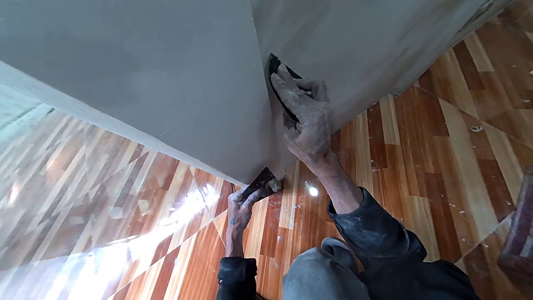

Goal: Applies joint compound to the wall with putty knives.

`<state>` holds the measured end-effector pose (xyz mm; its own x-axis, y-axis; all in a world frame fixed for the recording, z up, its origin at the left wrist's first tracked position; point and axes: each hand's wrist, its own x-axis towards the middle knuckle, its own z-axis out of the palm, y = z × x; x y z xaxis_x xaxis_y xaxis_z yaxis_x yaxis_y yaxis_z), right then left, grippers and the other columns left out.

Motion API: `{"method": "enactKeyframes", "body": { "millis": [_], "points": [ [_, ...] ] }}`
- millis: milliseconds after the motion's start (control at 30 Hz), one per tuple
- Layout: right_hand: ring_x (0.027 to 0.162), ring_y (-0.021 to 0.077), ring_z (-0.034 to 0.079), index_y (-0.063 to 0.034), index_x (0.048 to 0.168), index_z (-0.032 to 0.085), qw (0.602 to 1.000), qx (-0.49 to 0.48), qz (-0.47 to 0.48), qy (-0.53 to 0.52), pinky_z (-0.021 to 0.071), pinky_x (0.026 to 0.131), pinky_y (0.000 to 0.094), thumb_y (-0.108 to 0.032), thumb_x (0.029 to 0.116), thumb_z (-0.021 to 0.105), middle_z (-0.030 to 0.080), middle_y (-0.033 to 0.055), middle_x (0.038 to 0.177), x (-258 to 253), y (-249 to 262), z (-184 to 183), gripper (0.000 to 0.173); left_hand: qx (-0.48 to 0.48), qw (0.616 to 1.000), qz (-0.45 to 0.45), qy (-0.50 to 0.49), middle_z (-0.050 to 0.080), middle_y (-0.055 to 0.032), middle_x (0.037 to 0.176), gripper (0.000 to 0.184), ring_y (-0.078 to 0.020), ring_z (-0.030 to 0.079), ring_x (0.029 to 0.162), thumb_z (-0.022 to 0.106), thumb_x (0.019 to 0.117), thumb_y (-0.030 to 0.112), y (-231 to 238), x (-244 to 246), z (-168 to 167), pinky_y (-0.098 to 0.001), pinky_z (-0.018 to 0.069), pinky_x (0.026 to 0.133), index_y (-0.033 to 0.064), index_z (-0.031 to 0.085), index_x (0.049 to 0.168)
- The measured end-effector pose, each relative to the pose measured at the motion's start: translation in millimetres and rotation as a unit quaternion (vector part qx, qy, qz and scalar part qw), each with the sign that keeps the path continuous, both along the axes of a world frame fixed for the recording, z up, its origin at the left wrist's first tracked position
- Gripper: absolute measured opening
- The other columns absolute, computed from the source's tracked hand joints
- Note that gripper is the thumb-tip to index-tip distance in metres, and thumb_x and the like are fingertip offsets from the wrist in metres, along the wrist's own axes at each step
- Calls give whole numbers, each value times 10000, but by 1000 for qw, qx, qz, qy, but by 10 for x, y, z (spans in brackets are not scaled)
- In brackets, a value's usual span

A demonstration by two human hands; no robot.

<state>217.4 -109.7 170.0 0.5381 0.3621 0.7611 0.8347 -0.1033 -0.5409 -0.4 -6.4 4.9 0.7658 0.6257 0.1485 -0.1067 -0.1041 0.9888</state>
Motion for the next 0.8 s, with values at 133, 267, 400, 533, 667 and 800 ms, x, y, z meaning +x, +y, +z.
{"method": "enactKeyframes", "body": {
  "millis": [133,267,400,533,667,800],
  "points": [
    [1025,234,678,-130,1288,736,998,39,37,9,546,822,384,-6,930,603,740,55,1229,106,-89,-28,401,-26,1000,13,10,764,-74,930,120,-172,742,855,649,932,17,-68,40,93,-395,630,823,-6,722,1023],
    [907,257,695,-68,1275,726,995,82,-30,48,569,780,378,-44,967,587,748,147,1039,323,-276,93,339,-45,999,16,3,759,-97,933,125,-193,741,847,650,935,25,-149,76,210,-406,630,818,-15,718,1031],
    [1062,289,702,-40,1324,689,982,129,-112,85,545,913,393,-43,990,541,744,140,1198,639,-199,225,366,-52,998,17,3,759,-101,929,128,-197,742,845,658,927,35,-185,46,201,-412,631,812,-11,719,1030],
    [1009,292,680,-116,1367,676,986,92,-82,109,555,814,422,-19,933,561,731,153,1160,535,-121,271,459,-58,998,24,8,759,-105,929,132,-197,743,839,653,924,28,-158,39,182,-408,632,811,-15,719,1029],
    [1013,288,675,-131,1333,705,995,75,-29,58,550,771,434,-7,881,604,717,118,1250,275,-66,156,479,-75,997,25,1,758,-107,929,124,-200,743,841,652,926,28,-157,62,170,-415,632,808,-15,716,1023],
    [1166,311,625,-120,1420,627,999,4,27,28,566,846,460,-6,908,659,612,120,1406,-5,-194,74,525,-89,995,35,-8,752,-130,939,153,-220,741,841,646,926,26,-203,152,240,-426,633,804,-31,700,1057]
  ]
}}
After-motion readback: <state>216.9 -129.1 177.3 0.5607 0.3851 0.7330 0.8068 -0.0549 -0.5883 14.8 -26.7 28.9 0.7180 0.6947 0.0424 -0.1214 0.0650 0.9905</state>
